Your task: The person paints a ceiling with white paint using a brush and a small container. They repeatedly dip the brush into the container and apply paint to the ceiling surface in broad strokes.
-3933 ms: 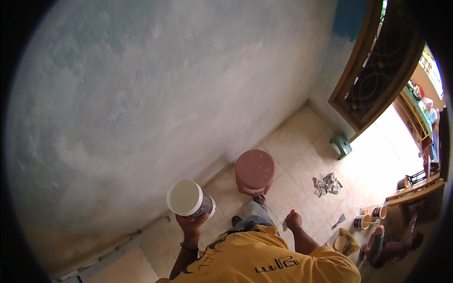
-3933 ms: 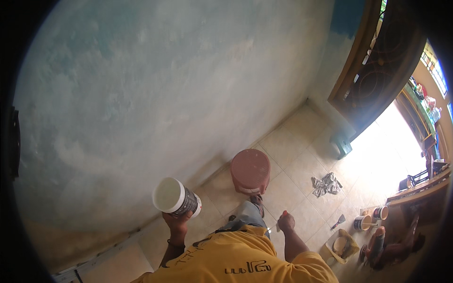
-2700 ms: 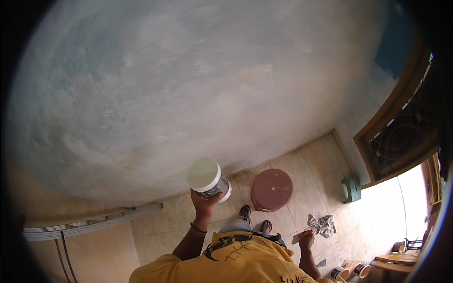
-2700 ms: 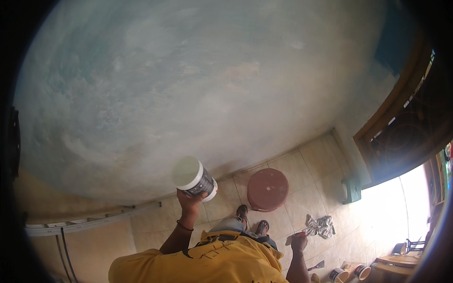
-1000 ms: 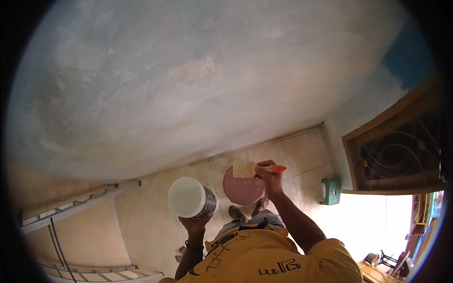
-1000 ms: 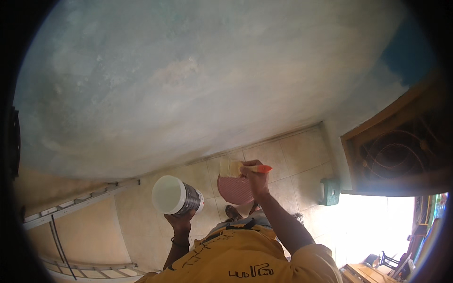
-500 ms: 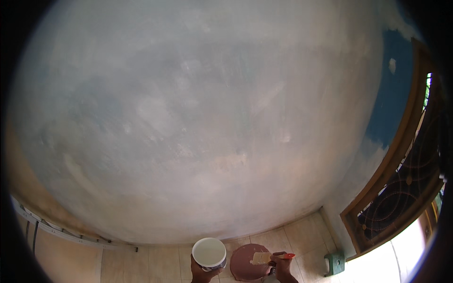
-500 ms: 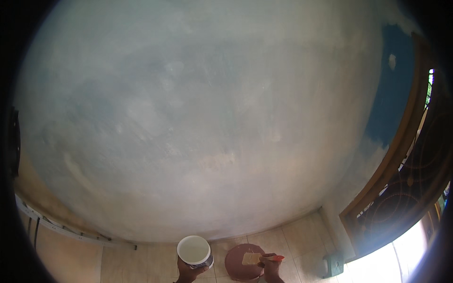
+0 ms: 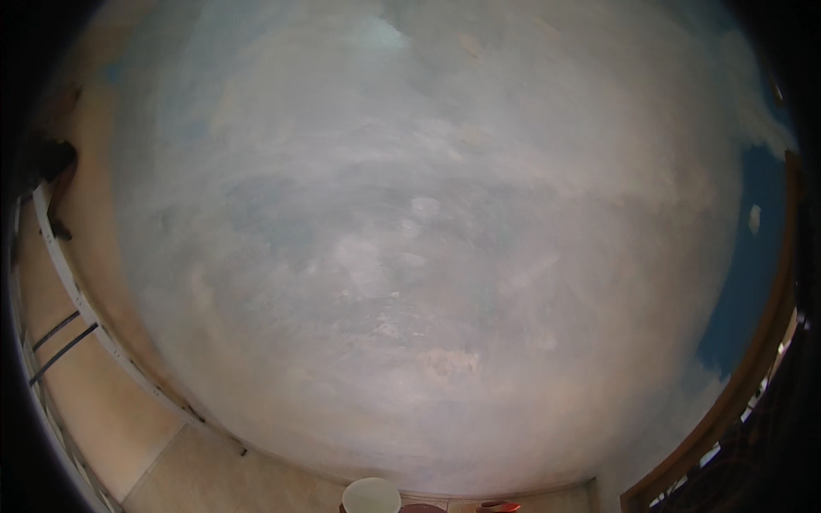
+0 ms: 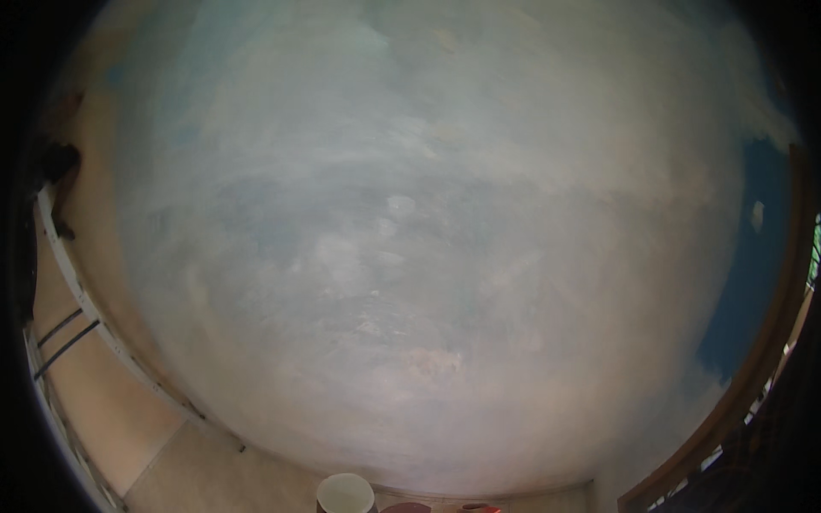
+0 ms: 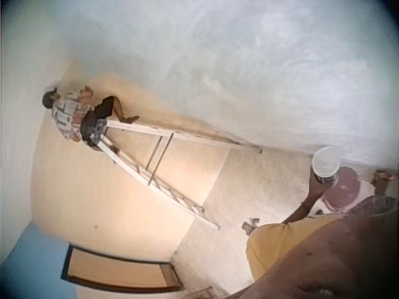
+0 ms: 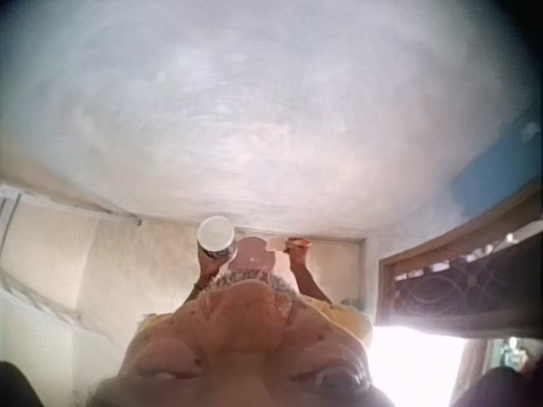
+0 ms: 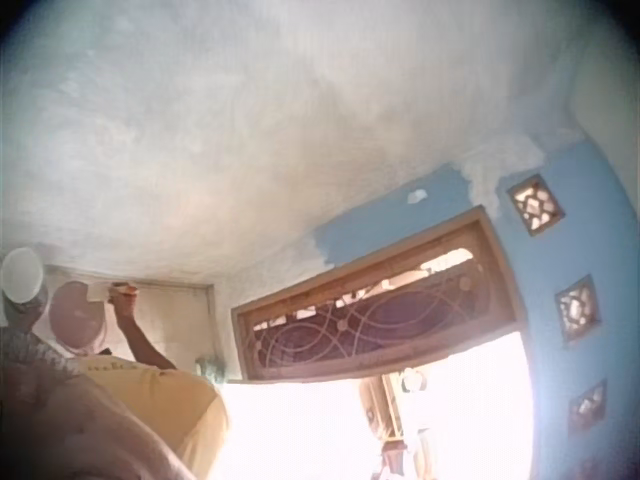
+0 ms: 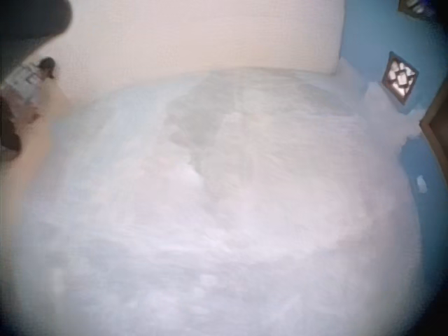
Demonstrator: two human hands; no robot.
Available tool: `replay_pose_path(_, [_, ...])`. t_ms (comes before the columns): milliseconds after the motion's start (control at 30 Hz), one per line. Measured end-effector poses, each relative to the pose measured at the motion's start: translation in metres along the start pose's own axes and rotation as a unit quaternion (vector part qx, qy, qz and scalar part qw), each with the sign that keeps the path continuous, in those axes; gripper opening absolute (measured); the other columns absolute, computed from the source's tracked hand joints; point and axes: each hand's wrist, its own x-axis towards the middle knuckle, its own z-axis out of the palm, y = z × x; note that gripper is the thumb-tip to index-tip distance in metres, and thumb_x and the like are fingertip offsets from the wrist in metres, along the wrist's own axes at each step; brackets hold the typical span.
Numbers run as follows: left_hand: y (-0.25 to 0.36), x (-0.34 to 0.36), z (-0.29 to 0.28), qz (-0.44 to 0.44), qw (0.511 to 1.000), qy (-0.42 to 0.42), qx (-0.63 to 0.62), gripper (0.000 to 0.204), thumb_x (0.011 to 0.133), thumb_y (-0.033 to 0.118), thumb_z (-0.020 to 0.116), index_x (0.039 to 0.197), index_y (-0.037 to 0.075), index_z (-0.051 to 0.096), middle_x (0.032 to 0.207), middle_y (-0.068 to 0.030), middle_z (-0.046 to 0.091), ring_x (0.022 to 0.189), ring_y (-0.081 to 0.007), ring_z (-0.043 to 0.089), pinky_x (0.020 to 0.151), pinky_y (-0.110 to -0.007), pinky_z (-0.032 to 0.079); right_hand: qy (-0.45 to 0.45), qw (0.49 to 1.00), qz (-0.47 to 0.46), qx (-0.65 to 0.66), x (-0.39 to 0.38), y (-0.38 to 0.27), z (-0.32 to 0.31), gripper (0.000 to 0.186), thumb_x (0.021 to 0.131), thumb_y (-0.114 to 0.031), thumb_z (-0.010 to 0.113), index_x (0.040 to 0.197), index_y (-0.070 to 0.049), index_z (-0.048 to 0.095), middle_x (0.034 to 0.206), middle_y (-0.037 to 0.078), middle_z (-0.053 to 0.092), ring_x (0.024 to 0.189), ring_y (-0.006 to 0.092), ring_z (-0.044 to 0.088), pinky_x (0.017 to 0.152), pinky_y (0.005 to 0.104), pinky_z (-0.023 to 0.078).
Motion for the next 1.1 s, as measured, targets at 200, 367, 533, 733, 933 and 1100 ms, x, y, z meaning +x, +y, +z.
replay_pose_path(200, [-0.016, -0.059, 0.082, 0.017, 0.989, 0.132, -0.060, 0.097, 0.059, 0.016, 0.095, 0.139, 0.001, 0.041, 0.125, -0.0122, 0.060, 0.114, -0.0254, 0.060, 0.097, -0.040, 0.051, -0.065, 0.996, -0.052, -0.044, 0.035, -0.070, -0.059, 0.017, 0.079, -0.009, 0.071, 0.093, -0.006, 0.064, 0.073, 0.004, 0.061, 0.063, 0.0141, 0.058, 0.055, 0.0310, 0.053])
replay_pose_path(367, [0.014, -0.067, 0.092, -0.007, 0.991, 0.128, -0.027, 0.091, 0.058, 0.012, 0.094, 0.135, 0.002, 0.046, 0.121, -0.0113, 0.062, 0.111, -0.0246, 0.062, 0.095, -0.039, 0.052, -0.023, 0.999, -0.015, -0.033, 0.038, -0.051, -0.079, 0.015, 0.079, -0.008, 0.071, 0.091, -0.004, 0.064, 0.073, 0.004, 0.061, 0.062, 0.0150, 0.058, 0.055, 0.0315, 0.053])
replay_pose_path(533, [-0.017, -0.076, 0.127, 0.021, 0.986, 0.159, -0.042, 0.092, 0.058, 0.009, 0.094, 0.137, 0.003, 0.047, 0.128, -0.0136, 0.061, 0.115, -0.0265, 0.062, 0.099, -0.040, 0.052, 0.027, 0.999, 0.018, -0.031, 0.052, -0.068, -0.134, 0.024, 0.076, 0.000, 0.072, 0.096, -0.002, 0.059, 0.083, 0.009, 0.063, 0.063, 0.0200, 0.064, 0.053, 0.0319, 0.056])
replay_pose_path(733, [-0.009, -0.042, 0.070, 0.063, 0.969, 0.205, 0.122, 0.084, 0.065, 0.018, 0.092, 0.136, 0.001, 0.050, 0.127, -0.0131, 0.062, 0.117, -0.0286, 0.060, 0.102, -0.046, 0.048, -0.023, 0.999, -0.026, 0.032, 0.050, -0.013, -0.151, 0.025, 0.089, -0.006, 0.068, 0.109, -0.014, 0.056, 0.096, -0.001, 0.060, 0.084, 0.0131, 0.060, 0.070, 0.0292, 0.052])
replay_pose_path(933, [-0.028, -0.069, 0.091, 0.005, 0.978, 0.177, 0.112, 0.079, 0.060, 0.003, 0.089, 0.129, -0.002, 0.053, 0.121, -0.0123, 0.063, 0.109, -0.0241, 0.062, 0.095, -0.039, 0.053, 0.100, 0.985, 0.074, -0.117, 0.027, -0.048, -0.182, 0.023, 0.082, -0.008, 0.073, 0.101, -0.002, 0.064, 0.087, 0.011, 0.068, 0.069, 0.0202, 0.067, 0.063, 0.0321, 0.055])
replay_pose_path(1100, [-0.036, -0.078, 0.050, -0.020, 0.976, 0.156, 0.152, 0.077, 0.059, 0.001, 0.089, 0.127, -0.002, 0.054, 0.118, -0.0123, 0.064, 0.107, -0.0233, 0.063, 0.093, -0.038, 0.053, 0.116, 0.980, 0.126, -0.106, 0.002, -0.013, -0.169, 0.023, 0.084, -0.004, 0.072, 0.104, 0.003, 0.063, 0.091, 0.013, 0.067, 0.072, 0.0207, 0.067, 0.064, 0.0312, 0.056])
